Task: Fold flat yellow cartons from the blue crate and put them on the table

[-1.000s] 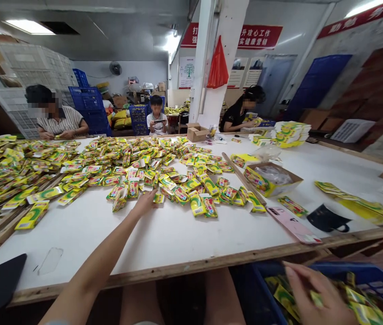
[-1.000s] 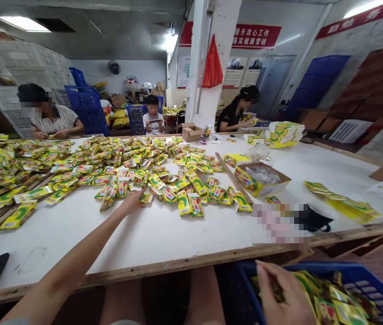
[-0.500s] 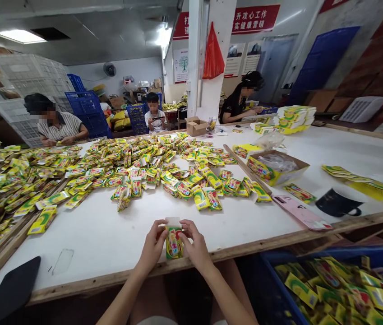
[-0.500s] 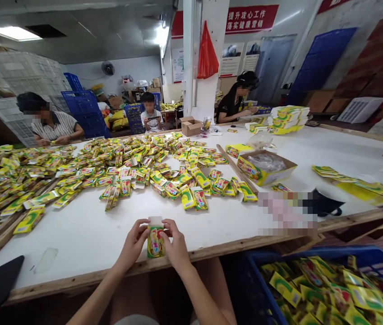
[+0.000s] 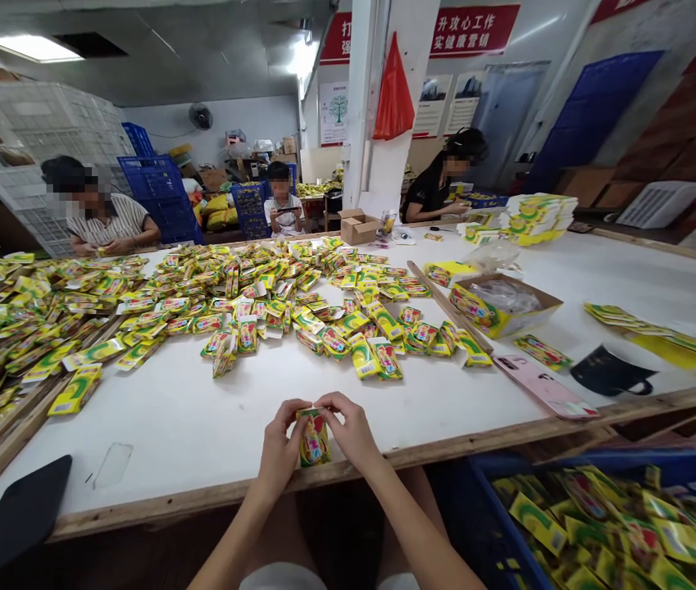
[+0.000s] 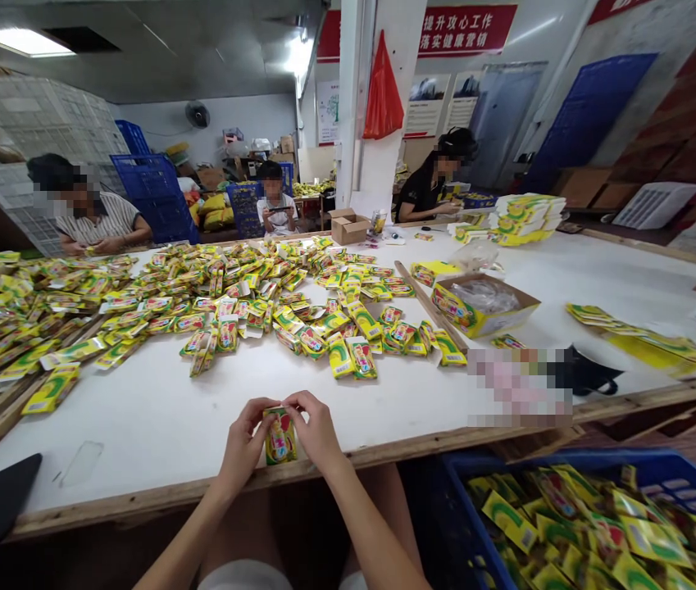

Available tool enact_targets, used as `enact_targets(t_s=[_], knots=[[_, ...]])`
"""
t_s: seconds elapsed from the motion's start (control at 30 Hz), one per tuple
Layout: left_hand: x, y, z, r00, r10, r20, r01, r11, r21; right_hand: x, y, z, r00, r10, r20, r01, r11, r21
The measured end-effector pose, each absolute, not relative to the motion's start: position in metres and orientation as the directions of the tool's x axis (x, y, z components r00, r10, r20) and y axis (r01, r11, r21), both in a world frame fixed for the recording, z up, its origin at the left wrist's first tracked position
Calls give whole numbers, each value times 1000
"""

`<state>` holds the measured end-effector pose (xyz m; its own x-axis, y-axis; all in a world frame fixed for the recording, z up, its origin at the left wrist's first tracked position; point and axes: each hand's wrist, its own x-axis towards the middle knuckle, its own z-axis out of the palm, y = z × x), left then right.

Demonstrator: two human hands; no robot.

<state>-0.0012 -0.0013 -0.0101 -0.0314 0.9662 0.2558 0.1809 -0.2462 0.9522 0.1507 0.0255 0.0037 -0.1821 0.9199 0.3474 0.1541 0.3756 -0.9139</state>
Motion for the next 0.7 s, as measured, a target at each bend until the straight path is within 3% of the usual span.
enact_targets(t_s=[0.13,0.37,0.53,0.7], knots=[[-1,-5,-3,-32,975,222,157,-214,964,149,18,9,-199,904,379,182,414,-892],[-2,9,-4,-110,985,133,53,-128,990,141,29,8,-119,946,301,243,321,-915],[-5,8,-12,-118,987,113,53,-108,993,143,29,3,-148,953,264,198,291,-936],[-6,-5,-12,-16,983,184,142,-180,973,143,19,2,-214,951,224,94,249,-964]])
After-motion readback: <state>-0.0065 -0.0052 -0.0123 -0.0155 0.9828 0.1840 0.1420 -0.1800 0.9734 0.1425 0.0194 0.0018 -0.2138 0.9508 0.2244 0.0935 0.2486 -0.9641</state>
